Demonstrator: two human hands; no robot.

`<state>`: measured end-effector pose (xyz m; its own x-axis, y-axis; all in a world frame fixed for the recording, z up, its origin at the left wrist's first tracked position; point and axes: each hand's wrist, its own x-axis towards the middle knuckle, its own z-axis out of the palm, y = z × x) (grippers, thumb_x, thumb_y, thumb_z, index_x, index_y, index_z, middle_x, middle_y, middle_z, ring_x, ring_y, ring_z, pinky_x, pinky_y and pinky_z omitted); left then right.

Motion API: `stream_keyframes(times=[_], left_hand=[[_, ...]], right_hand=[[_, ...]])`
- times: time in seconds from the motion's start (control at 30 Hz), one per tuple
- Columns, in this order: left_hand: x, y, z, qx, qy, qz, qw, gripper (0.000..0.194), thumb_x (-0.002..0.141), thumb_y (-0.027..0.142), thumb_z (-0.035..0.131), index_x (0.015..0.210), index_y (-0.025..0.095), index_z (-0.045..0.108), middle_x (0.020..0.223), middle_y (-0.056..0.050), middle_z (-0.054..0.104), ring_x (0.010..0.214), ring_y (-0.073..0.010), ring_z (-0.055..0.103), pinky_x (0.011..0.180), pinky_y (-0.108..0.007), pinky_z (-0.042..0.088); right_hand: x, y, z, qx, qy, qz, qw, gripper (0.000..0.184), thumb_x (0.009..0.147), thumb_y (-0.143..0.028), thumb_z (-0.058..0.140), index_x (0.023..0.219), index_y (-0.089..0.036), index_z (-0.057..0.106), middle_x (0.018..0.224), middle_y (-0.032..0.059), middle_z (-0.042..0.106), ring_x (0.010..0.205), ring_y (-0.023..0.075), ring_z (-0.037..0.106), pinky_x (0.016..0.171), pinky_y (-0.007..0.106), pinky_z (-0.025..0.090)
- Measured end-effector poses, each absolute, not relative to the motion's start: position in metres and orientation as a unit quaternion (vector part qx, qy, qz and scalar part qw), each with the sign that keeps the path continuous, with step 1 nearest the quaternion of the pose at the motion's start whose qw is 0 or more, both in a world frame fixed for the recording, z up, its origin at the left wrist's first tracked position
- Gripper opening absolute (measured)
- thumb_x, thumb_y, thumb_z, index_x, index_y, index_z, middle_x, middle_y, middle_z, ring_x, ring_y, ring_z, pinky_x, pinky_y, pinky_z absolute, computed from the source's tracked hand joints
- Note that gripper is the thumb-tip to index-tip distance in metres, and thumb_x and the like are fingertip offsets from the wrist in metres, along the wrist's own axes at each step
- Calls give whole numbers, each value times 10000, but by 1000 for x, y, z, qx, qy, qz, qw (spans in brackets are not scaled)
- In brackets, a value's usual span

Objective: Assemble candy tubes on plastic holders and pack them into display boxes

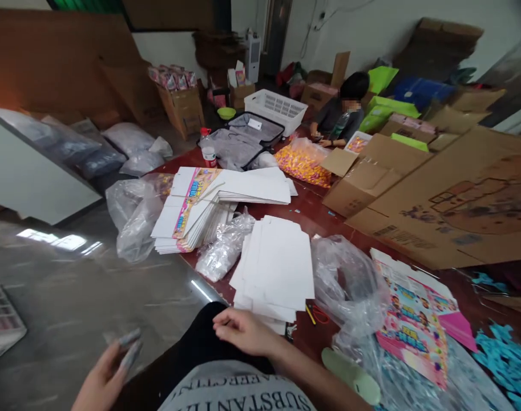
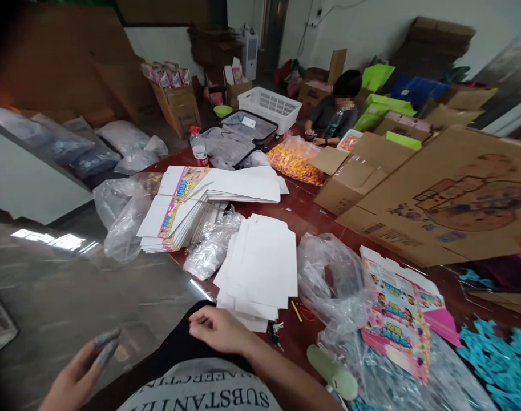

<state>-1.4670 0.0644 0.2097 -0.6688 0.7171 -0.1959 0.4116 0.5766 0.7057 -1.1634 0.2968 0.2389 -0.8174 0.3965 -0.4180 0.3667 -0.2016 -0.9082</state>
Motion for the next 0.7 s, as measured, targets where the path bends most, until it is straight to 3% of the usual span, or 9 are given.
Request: stream_keyframes(times=[0.07, 0.17, 0.33, 0.47, 0.6, 0.7], left_hand=[[-1521, 115, 223, 371, 844, 325, 212, 419, 730, 560, 709, 1058, 299, 690, 982, -47, 770, 917, -333, 756, 677, -404, 648], [-1612, 226, 257, 451, 822, 314, 146, 430, 808, 493, 660, 1159, 245, 657, 1115, -84, 725, 1015, -294, 716, 679, -332, 616], [-1739, 453, 283, 515, 782, 327, 125, 510, 892, 419, 591, 1333, 163, 569, 1290, -150, 699, 1171, -303, 687, 841, -379, 612], [-1775, 595, 256, 553, 767, 284, 157, 458, 922, 296, 633, 1337, 111, 572, 1330, -194, 686, 1250, -333, 665, 1094, -492, 549], [-1747, 634, 224, 625, 735, 222, 139, 541, 942, 304, 667, 1438, 113, 564, 1513, -232, 593, 1455, -414, 525, 1252, -619, 388], [-1716, 597, 209, 655, 714, 217, 121, 419, 975, 311, 641, 1372, 175, 631, 1625, -195, 524, 1546, -414, 438, 1318, -706, 214]], right_hand=[[-1170, 336, 259, -313, -649, 692, 51, 388, 982, -538, 654, 1244, -266, 743, 1214, 67, 787, 1076, 248, 738, 963, 411, 575], [-1195, 411, 282, -348, -698, 619, 93, 348, 1002, -538, 626, 1237, -304, 730, 1233, 67, 787, 1102, 248, 744, 951, 411, 594], [-1273, 554, 277, -419, -764, 464, 160, 351, 996, -583, 596, 1194, -321, 719, 1126, 73, 809, 1000, 251, 774, 833, 400, 638], [-1359, 673, 252, -485, -767, 369, 200, 381, 978, -550, 584, 1197, -262, 705, 1186, 100, 795, 1054, 254, 765, 952, 430, 625], [-1442, 798, 213, -565, -746, 308, 170, 434, 950, -444, 653, 1304, -192, 656, 1330, 158, 733, 1107, 263, 744, 1031, 451, 585], [-1490, 876, 175, -611, -733, 271, 126, 531, 894, -423, 760, 1337, -157, 639, 1325, 203, 720, 1197, 321, 712, 1080, 499, 543]])
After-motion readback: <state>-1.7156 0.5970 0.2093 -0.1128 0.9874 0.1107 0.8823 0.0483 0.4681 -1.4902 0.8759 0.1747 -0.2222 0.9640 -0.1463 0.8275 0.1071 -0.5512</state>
